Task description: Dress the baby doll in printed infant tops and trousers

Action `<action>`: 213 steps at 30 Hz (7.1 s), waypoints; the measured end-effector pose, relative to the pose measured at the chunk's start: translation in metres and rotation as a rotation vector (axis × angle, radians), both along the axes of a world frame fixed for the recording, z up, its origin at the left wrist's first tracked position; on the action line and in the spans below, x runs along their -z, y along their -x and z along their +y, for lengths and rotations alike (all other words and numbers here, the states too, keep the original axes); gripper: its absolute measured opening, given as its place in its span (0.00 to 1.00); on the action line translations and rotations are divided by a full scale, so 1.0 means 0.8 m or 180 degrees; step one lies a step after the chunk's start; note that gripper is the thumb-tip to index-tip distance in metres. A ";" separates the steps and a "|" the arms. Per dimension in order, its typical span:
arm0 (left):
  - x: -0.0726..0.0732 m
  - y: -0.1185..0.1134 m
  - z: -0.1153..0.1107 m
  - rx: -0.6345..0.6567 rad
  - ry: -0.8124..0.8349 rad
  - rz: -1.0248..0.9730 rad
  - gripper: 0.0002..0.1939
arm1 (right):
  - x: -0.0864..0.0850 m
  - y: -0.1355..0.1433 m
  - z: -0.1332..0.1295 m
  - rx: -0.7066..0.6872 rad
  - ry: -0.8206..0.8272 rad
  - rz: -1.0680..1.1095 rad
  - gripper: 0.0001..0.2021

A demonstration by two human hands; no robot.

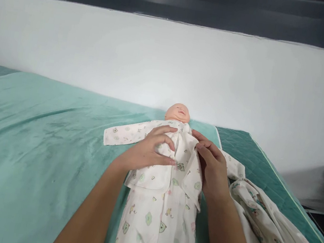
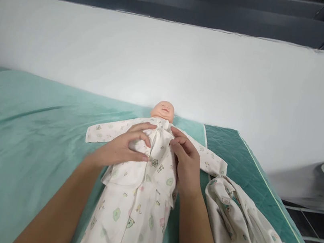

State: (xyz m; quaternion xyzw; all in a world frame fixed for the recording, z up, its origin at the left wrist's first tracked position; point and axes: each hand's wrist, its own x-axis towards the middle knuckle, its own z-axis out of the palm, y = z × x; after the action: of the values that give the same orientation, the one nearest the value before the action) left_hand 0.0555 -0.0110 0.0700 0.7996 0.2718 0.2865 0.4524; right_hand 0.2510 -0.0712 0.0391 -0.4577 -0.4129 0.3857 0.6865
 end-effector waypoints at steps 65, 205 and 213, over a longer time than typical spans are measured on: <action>0.069 0.037 0.093 -0.2826 -0.1243 0.2089 0.19 | 0.049 -0.132 0.079 0.1168 0.0933 -0.3739 0.21; -0.065 -0.172 0.089 0.0440 -0.2541 0.3508 0.21 | 0.057 -0.151 0.055 0.1282 0.1508 -0.1626 0.23; -0.044 -0.197 0.079 0.0411 -0.2060 0.3388 0.19 | 0.050 -0.154 0.048 0.1255 -0.0023 0.0548 0.24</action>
State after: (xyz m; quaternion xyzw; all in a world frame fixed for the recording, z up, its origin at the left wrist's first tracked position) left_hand 0.2130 0.0524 0.1055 0.9440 0.3106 -0.1112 0.0064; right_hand 0.3743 -0.0329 -0.0013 -0.4925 -0.2566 0.2801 0.7831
